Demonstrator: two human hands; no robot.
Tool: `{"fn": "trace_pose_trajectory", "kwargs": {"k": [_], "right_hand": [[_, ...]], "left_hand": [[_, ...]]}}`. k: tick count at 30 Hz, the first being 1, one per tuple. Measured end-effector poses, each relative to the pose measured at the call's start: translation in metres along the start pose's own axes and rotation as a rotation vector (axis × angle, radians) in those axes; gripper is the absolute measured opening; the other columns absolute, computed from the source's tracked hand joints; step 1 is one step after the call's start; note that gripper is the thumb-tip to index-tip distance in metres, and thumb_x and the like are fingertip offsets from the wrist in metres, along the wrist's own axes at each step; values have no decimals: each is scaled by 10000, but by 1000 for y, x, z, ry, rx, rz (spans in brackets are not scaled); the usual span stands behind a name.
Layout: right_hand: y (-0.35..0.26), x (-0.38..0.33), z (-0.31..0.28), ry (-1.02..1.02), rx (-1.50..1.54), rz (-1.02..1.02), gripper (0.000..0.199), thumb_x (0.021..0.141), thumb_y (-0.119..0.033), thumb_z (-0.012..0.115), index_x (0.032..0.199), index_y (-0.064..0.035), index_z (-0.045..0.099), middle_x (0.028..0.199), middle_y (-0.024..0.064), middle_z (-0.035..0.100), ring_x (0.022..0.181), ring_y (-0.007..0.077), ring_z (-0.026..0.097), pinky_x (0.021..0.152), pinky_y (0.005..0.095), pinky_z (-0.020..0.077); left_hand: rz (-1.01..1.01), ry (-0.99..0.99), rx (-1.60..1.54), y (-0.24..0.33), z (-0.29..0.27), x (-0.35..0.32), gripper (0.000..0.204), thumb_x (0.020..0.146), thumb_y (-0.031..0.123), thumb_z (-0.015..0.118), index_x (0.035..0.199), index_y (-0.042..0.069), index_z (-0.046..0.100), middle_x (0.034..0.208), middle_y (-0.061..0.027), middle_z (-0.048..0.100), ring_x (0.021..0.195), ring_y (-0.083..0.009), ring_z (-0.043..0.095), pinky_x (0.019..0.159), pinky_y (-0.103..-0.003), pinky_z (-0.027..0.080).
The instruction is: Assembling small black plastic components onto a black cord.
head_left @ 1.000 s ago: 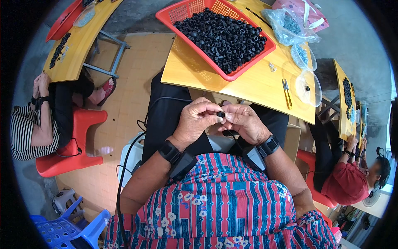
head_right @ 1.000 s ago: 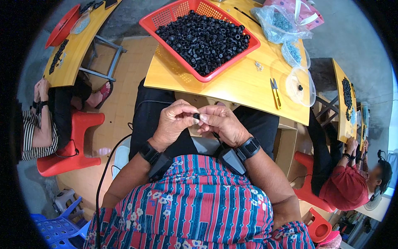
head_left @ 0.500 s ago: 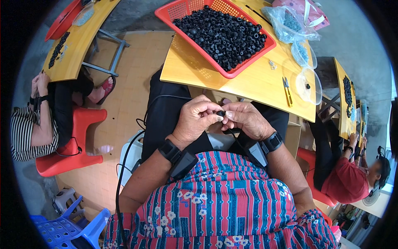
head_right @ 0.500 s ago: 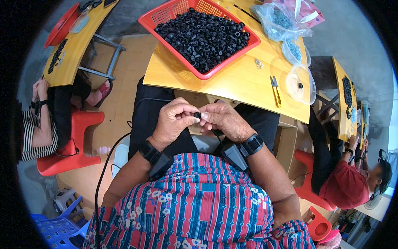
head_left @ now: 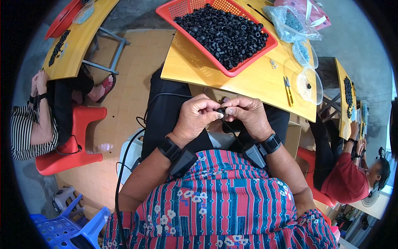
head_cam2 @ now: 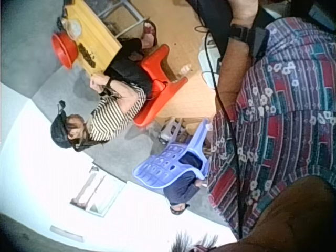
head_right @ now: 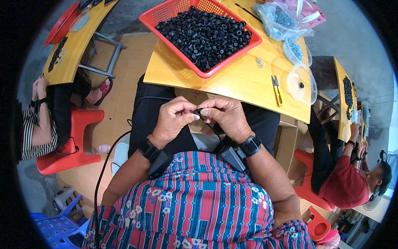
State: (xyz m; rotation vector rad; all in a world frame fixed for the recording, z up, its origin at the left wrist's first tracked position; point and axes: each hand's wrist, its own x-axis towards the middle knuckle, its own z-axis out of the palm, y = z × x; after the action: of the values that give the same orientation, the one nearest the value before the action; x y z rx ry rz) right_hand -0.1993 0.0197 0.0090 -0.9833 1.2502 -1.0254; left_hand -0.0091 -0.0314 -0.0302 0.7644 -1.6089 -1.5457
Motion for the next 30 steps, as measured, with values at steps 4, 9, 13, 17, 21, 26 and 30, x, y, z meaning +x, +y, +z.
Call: {"fn": "trace_pose_trajectory", "kwargs": {"k": [4,9,13,17,21,26,30], "right_hand": [[3,2,1,-22,4,-47,124,866,-49,659,969,-4,712,777,20,663,633,55,570,584,198,479],[6,2,3,11,-66,-86,124,863,-50,665,966,3,710,781,31,667,643,60,577,583,205,483],[10,2,1,15,151,47,126,863,-41,665,976,7,695,795,48,672,653,77,603,614,225,521],[7,3,2,-43,392,186,130,873,-59,652,992,-7,648,828,42,658,657,97,624,655,273,560],[8,3,-2,-142,444,321,141,908,-146,617,982,-26,608,834,29,633,672,102,627,672,307,572],[4,2,1,-192,448,323,196,937,-218,576,946,-25,608,791,18,609,653,91,593,665,299,564],[0,2,7,-190,438,294,200,945,-228,567,900,-35,596,747,-1,569,618,85,547,639,278,542]], "left_hand": [[-16,-10,2,-1,-1,1,118,751,29,750,835,8,670,779,13,555,674,-58,477,606,-205,402],[-39,1,-16,-4,-1,0,112,751,21,745,824,0,663,781,7,560,687,-63,490,611,-209,405],[-33,6,-23,-3,0,0,111,754,20,741,837,0,670,784,4,561,694,-62,494,611,-209,406],[-14,-10,1,-2,0,1,132,755,30,744,871,7,688,785,4,560,688,-63,493,612,-207,408],[-6,-15,4,0,0,1,153,756,46,751,897,15,700,786,4,561,683,-63,492,614,-203,412],[-15,0,-6,-1,1,1,159,754,40,751,906,26,704,793,8,556,685,-60,495,617,-204,419],[32,27,-5,-6,1,1,162,755,20,746,910,31,698,801,10,552,686,-59,498,616,-206,425]]}}
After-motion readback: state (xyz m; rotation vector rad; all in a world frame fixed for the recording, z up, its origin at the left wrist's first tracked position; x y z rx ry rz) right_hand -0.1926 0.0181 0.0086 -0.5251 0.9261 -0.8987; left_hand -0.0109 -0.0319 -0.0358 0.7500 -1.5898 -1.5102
